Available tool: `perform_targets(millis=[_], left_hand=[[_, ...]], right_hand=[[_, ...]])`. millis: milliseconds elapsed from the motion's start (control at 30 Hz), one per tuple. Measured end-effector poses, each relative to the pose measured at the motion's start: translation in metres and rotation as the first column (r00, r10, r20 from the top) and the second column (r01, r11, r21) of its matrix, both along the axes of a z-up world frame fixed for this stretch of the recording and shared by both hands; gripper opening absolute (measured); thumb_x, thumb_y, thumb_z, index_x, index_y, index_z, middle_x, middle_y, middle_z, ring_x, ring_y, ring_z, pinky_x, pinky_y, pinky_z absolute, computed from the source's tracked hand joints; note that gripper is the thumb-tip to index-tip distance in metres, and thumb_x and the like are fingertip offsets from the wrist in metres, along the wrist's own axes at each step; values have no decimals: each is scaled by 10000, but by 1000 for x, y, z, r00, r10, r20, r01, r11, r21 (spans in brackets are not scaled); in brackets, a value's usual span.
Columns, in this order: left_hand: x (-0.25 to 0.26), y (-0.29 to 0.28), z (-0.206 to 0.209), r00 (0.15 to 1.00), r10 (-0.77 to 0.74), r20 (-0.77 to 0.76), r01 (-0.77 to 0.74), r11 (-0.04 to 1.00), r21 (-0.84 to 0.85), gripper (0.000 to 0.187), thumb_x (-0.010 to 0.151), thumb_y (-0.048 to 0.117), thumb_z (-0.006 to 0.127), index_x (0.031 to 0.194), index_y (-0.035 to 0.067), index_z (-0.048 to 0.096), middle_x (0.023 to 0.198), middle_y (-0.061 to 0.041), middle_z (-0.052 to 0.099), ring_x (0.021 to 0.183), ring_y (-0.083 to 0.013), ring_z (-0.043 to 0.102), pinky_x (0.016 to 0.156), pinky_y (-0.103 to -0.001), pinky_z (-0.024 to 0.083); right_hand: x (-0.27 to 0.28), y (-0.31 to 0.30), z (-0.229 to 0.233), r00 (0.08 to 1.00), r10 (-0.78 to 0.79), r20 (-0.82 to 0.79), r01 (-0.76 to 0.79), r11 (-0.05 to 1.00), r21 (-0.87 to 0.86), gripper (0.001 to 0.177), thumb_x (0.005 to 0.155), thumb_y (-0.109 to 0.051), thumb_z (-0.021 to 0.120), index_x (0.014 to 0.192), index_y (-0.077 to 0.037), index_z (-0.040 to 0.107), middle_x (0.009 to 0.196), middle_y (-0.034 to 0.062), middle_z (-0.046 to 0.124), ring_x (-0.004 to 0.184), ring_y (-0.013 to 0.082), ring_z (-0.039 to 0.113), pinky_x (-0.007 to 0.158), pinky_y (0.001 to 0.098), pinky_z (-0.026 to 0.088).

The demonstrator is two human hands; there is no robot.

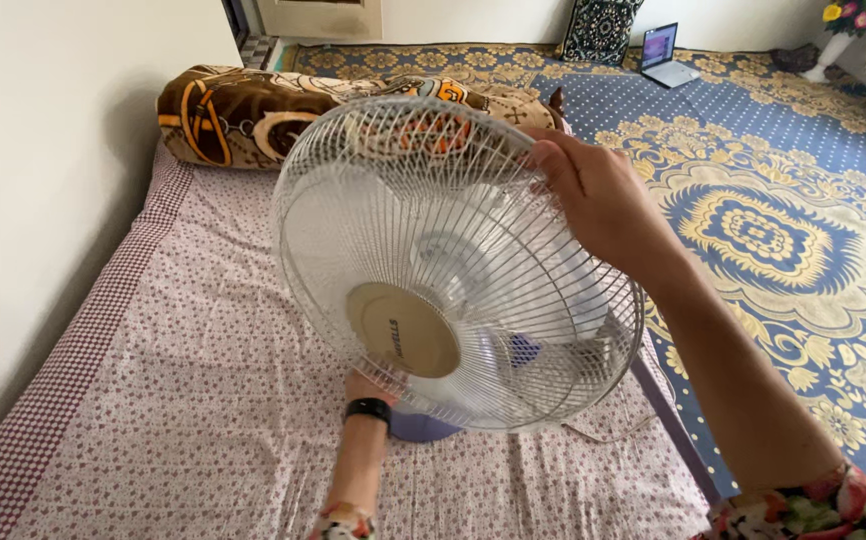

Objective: The person disassembles a table fan by removing the front grille, then wipes the fan blades and grille with a cloth. They spray the fan with a cleaning solution and continue wiping the grille and base before reassembling the front grille.

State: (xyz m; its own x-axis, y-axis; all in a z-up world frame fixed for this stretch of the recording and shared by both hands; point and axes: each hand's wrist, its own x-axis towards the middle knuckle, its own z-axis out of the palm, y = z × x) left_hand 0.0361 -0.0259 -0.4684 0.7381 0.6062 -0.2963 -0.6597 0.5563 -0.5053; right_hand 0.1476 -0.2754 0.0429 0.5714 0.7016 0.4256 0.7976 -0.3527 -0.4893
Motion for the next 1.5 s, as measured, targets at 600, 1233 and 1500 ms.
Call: perform_targets(millis=[600,1233,1500], left_hand=[[-143,161,170,-178,377,-909,883,469,22,634,1029,649,396,1159,70,618,872,-126,667,650,-242,529,571,-401,400],[-109,115,116,-318,872,-371,945,321,-57,972,975,785,416,1293,-126,539,1209,-406,612,1129,-527,594,960,-567,466],[-101,109,108,-461,776,-431,885,435,-163,754,1014,635,403,1282,-37,615,1191,-315,708,1062,-473,667,937,-569,509]], right_hand=[[124,-34,-412,470,-332,-818,444,890,-106,629,1152,-534,359,1148,8,678,901,200,599,769,288,536,681,460,486],[75,-80,-474,-71,293,-953,558,804,205,535,1107,-440,353,1357,-34,595,1211,147,696,1060,260,678,916,416,577],[117,-65,-431,20,130,-991,418,899,126,453,1081,-393,305,1328,-141,589,1189,50,729,973,203,681,789,388,571]])
